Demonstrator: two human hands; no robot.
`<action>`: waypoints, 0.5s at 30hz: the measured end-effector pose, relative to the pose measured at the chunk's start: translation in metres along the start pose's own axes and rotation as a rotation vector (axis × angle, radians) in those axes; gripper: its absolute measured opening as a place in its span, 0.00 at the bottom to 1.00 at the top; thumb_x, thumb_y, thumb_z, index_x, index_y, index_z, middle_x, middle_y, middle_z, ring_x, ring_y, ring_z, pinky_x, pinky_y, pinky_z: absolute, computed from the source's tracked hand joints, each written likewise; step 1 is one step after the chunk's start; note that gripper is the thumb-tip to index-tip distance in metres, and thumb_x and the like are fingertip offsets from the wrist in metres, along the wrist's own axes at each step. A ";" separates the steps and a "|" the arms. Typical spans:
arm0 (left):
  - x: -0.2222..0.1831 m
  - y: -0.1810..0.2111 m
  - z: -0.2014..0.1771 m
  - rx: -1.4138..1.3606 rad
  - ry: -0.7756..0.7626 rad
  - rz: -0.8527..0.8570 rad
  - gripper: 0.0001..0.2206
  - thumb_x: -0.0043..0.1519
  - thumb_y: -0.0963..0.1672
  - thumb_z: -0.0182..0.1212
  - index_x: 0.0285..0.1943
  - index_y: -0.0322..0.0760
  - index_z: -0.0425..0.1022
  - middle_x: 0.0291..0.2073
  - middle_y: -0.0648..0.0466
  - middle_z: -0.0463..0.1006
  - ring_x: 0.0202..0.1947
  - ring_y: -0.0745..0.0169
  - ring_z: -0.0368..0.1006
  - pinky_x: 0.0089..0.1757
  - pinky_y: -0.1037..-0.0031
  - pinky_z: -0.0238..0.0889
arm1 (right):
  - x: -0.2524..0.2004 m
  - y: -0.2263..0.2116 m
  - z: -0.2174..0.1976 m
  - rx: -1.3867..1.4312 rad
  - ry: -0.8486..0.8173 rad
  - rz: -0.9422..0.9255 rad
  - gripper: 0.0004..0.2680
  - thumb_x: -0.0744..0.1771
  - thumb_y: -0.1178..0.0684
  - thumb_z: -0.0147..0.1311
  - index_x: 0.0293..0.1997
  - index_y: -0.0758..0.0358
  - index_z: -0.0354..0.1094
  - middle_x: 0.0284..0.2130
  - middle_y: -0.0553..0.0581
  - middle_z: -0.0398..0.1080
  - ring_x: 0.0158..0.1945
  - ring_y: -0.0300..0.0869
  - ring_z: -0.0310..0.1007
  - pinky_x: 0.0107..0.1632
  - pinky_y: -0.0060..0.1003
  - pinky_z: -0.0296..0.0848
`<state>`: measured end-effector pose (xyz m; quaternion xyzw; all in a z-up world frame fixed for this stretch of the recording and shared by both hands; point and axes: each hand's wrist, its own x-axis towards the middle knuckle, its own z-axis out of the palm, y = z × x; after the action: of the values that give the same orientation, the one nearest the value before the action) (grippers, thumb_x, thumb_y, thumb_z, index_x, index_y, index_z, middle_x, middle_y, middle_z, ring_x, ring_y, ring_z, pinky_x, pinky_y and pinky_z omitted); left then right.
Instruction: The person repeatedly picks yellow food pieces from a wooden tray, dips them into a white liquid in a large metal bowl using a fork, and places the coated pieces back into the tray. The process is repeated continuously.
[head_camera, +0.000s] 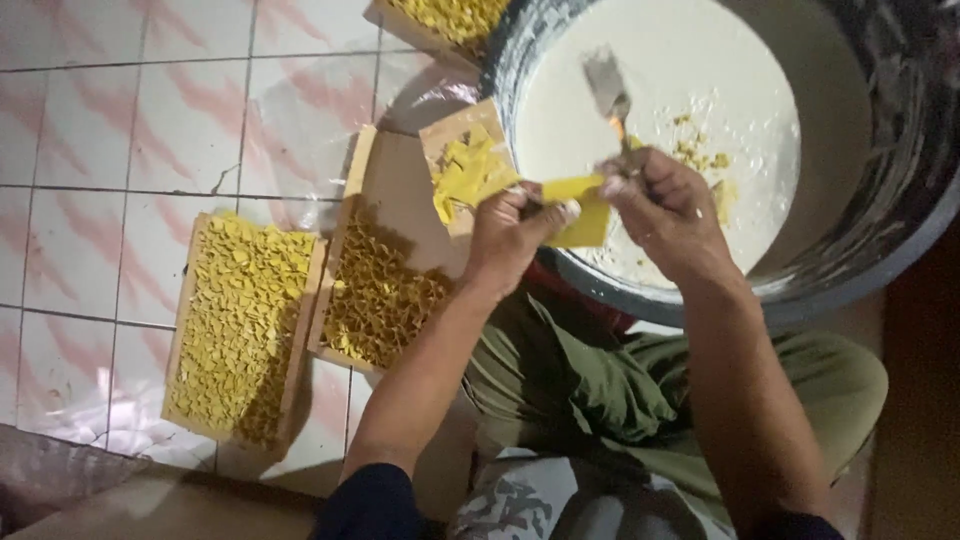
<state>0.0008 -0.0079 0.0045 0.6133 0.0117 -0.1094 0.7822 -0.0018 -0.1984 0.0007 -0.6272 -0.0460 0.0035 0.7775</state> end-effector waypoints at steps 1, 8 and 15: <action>0.003 -0.005 -0.008 0.005 -0.006 -0.020 0.08 0.54 0.43 0.74 0.37 0.39 0.79 0.27 0.56 0.82 0.30 0.73 0.78 0.36 0.80 0.73 | -0.008 -0.001 -0.009 0.006 0.015 0.014 0.04 0.71 0.61 0.55 0.47 0.73 0.69 0.16 0.50 0.57 0.16 0.29 0.56 0.20 0.24 0.58; 0.014 -0.017 -0.029 0.391 0.091 0.184 0.03 0.63 0.41 0.62 0.43 0.39 0.77 0.31 0.55 0.79 0.32 0.74 0.68 0.37 0.75 0.67 | -0.055 0.017 -0.047 -1.266 -0.165 0.423 0.10 0.69 0.58 0.49 0.54 0.61 0.76 0.35 0.67 0.76 0.34 0.65 0.78 0.37 0.59 0.75; 0.018 -0.026 -0.016 0.017 0.252 -0.004 0.06 0.65 0.45 0.64 0.40 0.38 0.79 0.34 0.59 0.77 0.38 0.76 0.67 0.43 0.78 0.64 | -0.060 0.062 -0.054 -1.505 -0.375 0.361 0.12 0.68 0.58 0.46 0.45 0.50 0.80 0.32 0.54 0.76 0.34 0.49 0.79 0.36 0.42 0.74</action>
<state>0.0158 -0.0015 -0.0266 0.6287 0.1103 -0.0328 0.7691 -0.0542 -0.2419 -0.0750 -0.9707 -0.0639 0.2029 0.1120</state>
